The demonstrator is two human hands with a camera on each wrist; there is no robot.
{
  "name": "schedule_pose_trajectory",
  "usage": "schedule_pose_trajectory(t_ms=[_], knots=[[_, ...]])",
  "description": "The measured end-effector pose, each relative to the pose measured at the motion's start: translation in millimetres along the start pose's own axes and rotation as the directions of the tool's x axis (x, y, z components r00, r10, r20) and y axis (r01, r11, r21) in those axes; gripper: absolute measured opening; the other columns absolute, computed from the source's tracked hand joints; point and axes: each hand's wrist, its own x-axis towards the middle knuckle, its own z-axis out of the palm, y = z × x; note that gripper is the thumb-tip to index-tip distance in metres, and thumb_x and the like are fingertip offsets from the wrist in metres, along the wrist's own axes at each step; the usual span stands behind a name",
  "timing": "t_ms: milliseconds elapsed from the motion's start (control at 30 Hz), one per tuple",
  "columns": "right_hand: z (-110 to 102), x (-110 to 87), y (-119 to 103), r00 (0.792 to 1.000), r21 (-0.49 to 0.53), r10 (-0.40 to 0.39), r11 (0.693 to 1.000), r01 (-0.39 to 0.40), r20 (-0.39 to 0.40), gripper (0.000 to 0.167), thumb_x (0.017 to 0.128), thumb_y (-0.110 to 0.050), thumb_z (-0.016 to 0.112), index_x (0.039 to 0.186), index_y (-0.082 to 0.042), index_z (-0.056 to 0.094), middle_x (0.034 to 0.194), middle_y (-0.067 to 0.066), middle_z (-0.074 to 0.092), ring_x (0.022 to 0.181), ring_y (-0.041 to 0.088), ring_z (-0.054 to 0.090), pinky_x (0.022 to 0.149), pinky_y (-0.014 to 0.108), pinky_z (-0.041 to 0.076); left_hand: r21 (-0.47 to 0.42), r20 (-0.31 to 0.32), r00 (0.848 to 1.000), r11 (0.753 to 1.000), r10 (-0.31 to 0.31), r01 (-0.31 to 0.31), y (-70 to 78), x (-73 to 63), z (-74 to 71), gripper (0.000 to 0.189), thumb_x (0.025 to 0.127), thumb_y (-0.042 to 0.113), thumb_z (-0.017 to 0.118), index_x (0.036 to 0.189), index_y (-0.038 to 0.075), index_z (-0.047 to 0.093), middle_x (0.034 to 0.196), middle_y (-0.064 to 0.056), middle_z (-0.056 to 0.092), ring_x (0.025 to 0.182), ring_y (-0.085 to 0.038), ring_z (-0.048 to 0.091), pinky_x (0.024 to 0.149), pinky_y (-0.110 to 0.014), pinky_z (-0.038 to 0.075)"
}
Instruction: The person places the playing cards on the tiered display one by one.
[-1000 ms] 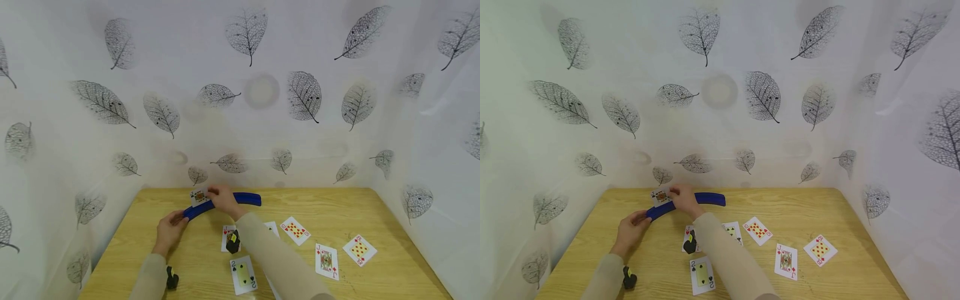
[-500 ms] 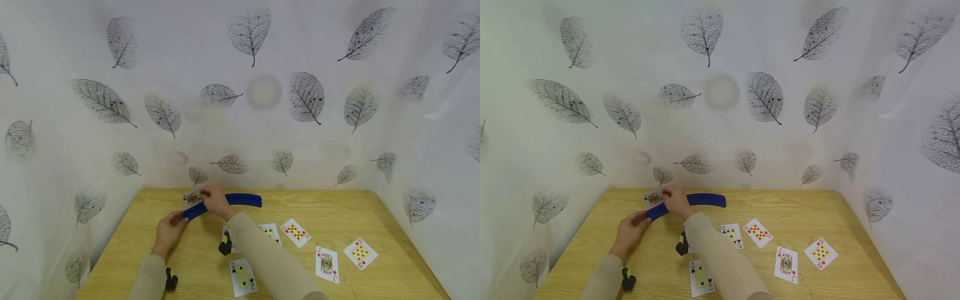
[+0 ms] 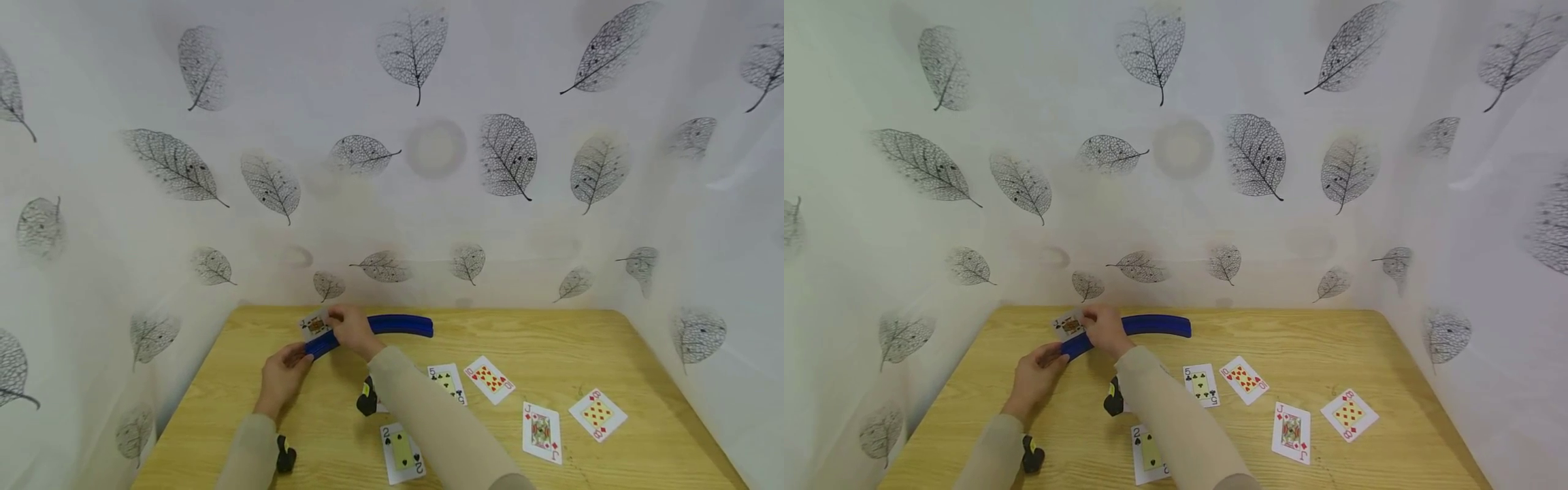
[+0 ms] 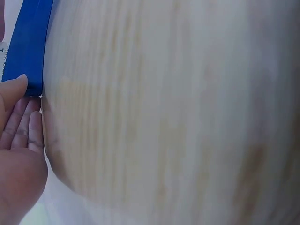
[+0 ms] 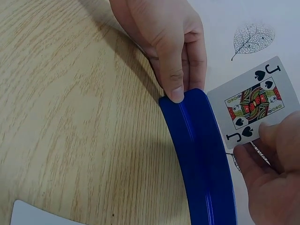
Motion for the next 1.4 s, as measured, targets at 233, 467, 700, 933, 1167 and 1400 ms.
schedule_pose_trajectory(t_ms=[233,467,700,933,1167,1400], knots=[[-4,0.3,5,0.999,-0.001,0.036,0.999,-0.036,0.001,0.02,0.105,-0.009,0.063,0.118,-0.004,0.077,0.117,0.01,0.078,0.107,0.02,0.072,0.092,0.031,0.06,-0.005,0.007,1.0,1.0,0.002,-0.002,4.0,0.5,3.5,0.036,0.101,0.003,0.069,0.135,-0.008,0.064,0.135,-0.029,0.068,0.127,-0.042,0.066,0.101,-0.024,0.056],[-6,0.3,8,0.999,-0.017,0.049,0.999,-0.049,-0.005,0.021,0.105,-0.01,0.064,0.119,-0.004,0.077,0.117,0.01,0.078,0.108,0.022,0.071,0.096,0.033,0.059,0.007,0.008,1.0,1.0,0.003,-0.003,4.9,0.3,4.6,0.035,0.101,0.004,0.069,0.134,-0.007,0.065,0.134,-0.028,0.068,0.127,-0.041,0.067,0.104,-0.032,0.057],[-8,-3.2,8,0.995,-0.006,0.104,0.995,-0.104,-0.009,0.022,0.106,-0.012,0.063,0.123,-0.006,0.076,0.12,0.009,0.077,0.113,0.023,0.07,0.1,0.037,0.058,-0.008,0.007,1.0,1.0,0.024,-0.024,6.3,-0.1,9.3,0.034,0.1,0.003,0.07,0.132,-0.007,0.066,0.131,-0.029,0.069,0.124,-0.042,0.068,0.101,-0.031,0.059],[-9,-6.1,7,0.992,0.036,0.123,0.992,-0.122,-0.011,0.03,0.107,-0.013,0.062,0.135,-0.004,0.069,0.13,0.012,0.073,0.118,0.026,0.069,0.103,0.04,0.057,-0.017,0.017,1.0,1.0,-0.003,0.003,7.2,0.0,10.7,0.035,0.101,0.003,0.069,0.134,-0.007,0.065,0.135,-0.029,0.068,0.127,-0.041,0.066,0.106,-0.038,0.056],[-14,-12.0,9,0.997,0.044,0.077,0.996,-0.076,-0.012,0.035,0.106,-0.015,0.065,0.139,-0.006,0.065,0.135,0.015,0.07,0.12,0.03,0.069,0.098,0.039,0.06,-0.009,0.026,0.999,1.0,-0.025,0.026,4.0,-1.7,4.6,0.036,0.102,0.006,0.068,0.136,-0.005,0.064,0.136,-0.028,0.068,0.128,-0.04,0.066,0.106,-0.037,0.056],[-35,-21.1,11,0.998,0.048,0.053,0.997,-0.051,-0.024,0.038,0.106,-0.019,0.065,0.141,-0.006,0.063,0.139,0.018,0.067,0.12,0.032,0.068,0.093,0.043,0.061,0.014,0.021,1.0,1.0,-0.012,0.012,-0.3,-0.8,-1.0,0.036,0.102,0.008,0.069,0.136,-0.004,0.065,0.133,-0.025,0.07,0.125,-0.038,0.068,0.101,-0.028,0.056]])
